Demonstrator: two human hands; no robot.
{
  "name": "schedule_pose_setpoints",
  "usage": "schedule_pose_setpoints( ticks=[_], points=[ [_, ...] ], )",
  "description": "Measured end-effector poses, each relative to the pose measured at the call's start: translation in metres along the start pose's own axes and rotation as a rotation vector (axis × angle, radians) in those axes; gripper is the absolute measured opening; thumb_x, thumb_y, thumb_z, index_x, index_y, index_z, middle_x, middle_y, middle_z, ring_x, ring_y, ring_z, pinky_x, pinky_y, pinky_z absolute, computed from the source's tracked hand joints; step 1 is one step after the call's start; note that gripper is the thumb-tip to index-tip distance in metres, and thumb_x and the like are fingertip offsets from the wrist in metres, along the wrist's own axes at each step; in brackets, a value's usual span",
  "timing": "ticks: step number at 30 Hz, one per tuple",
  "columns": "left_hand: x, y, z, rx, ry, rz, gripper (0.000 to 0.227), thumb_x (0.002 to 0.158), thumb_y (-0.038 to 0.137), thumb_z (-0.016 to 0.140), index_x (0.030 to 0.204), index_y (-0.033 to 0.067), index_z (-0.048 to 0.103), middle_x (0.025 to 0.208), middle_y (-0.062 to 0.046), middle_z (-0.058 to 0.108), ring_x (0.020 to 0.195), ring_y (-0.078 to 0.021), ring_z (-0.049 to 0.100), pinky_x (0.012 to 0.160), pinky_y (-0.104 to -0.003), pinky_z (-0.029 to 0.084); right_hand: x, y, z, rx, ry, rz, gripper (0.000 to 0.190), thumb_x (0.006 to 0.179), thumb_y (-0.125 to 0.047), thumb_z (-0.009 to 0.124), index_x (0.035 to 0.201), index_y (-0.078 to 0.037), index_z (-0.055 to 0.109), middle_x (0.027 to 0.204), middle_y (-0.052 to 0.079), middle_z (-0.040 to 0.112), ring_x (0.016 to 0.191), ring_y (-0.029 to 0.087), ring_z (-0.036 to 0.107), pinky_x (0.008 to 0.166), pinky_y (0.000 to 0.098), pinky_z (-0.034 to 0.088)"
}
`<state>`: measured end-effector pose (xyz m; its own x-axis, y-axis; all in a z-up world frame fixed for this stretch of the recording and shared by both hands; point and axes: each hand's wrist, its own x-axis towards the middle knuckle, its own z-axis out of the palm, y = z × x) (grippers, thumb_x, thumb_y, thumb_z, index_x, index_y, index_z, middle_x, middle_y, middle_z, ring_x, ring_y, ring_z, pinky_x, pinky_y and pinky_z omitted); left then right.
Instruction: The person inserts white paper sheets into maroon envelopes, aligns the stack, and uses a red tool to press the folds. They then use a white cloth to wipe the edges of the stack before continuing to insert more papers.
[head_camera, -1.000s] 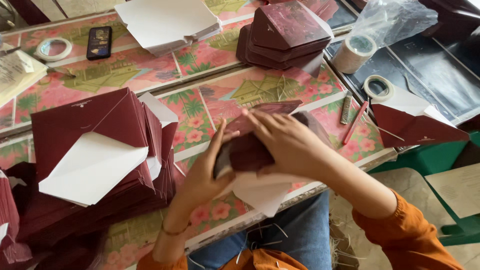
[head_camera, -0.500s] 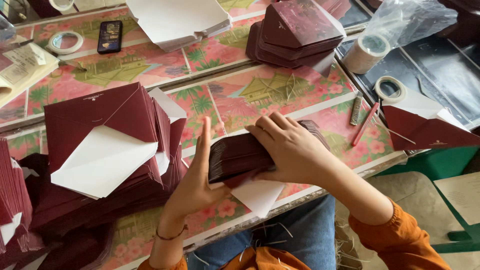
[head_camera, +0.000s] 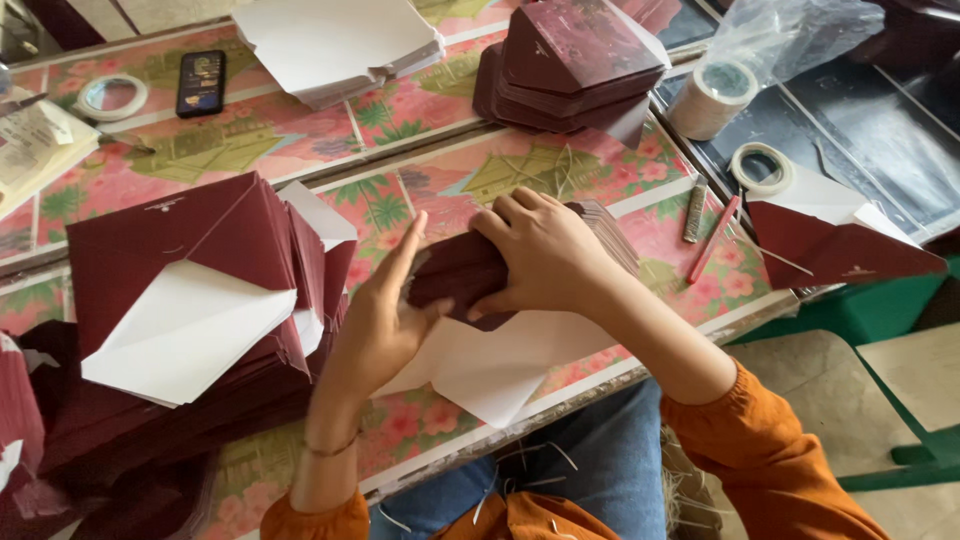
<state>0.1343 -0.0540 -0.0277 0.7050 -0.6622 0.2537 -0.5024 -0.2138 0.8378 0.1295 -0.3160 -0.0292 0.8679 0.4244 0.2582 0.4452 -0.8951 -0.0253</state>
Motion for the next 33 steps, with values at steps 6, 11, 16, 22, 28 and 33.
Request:
schedule_pose_setpoints(
  ticks=[6,11,16,22,28,33],
  points=[
    [-0.004,0.001,0.009,0.109,0.225,-0.098,0.097,0.084,0.022,0.092,0.168,0.0227,0.042,0.142,-0.01,0.073,0.137,-0.0359,0.066,0.115,-0.054,0.049,-0.04,0.007,-0.052,0.072,-0.026,0.084,0.132,0.049,-0.091,0.08,0.149,-0.007,0.06,0.128,0.017,0.067,0.125,0.04,0.061,0.115,0.0557,0.046],
    [0.008,-0.018,0.005,0.078,0.164,0.046,0.101,0.074,0.02,0.1,0.163,0.0183,0.052,0.143,-0.009,0.072,0.14,-0.035,0.064,0.121,-0.053,0.045,-0.09,0.056,-0.043,0.424,-0.1,0.344,0.143,0.051,-0.065,0.1,0.165,-0.002,0.041,0.15,0.026,0.06,0.136,0.048,0.06,0.113,0.0654,0.045],
    [0.034,-0.02,0.022,0.073,0.211,0.236,0.129,0.08,0.032,0.099,0.177,0.0089,0.017,0.183,-0.024,0.015,0.166,-0.0516,0.02,0.133,-0.07,0.02,-0.103,0.073,0.026,1.104,0.24,0.235,0.166,0.049,-0.03,0.11,0.178,-0.012,0.007,0.168,0.018,0.043,0.153,0.03,0.042,0.132,0.0511,0.024],
    [0.004,-0.034,0.036,0.255,0.318,0.077,0.127,0.07,0.03,0.103,0.174,0.0135,0.032,0.152,-0.022,0.066,0.132,-0.0439,0.067,0.11,-0.057,0.054,-0.108,0.035,-0.022,0.687,0.151,0.356,0.095,0.066,-0.032,0.1,0.148,-0.008,0.057,0.147,0.016,0.06,0.135,0.048,0.062,0.113,0.0632,0.047],
    [-0.02,0.002,0.018,0.165,0.338,0.076,0.109,0.074,0.033,0.1,0.165,0.0115,0.044,0.119,-0.012,0.083,0.109,-0.0377,0.08,0.098,-0.053,0.061,-0.142,0.019,0.008,0.676,0.314,0.532,0.08,0.069,-0.038,0.102,0.14,-0.02,0.072,0.108,0.006,0.082,0.103,0.028,0.082,0.095,0.0412,0.06],
    [-0.022,0.023,0.003,0.151,0.138,0.121,0.124,0.083,0.034,0.094,0.173,0.009,0.012,0.169,-0.019,0.044,0.16,-0.0362,0.042,0.129,-0.052,0.035,-0.133,-0.005,-0.004,0.685,0.219,0.168,0.098,0.092,-0.039,0.077,0.167,0.004,0.03,0.172,0.022,0.042,0.16,0.033,0.042,0.132,0.0503,0.028]
  ],
)
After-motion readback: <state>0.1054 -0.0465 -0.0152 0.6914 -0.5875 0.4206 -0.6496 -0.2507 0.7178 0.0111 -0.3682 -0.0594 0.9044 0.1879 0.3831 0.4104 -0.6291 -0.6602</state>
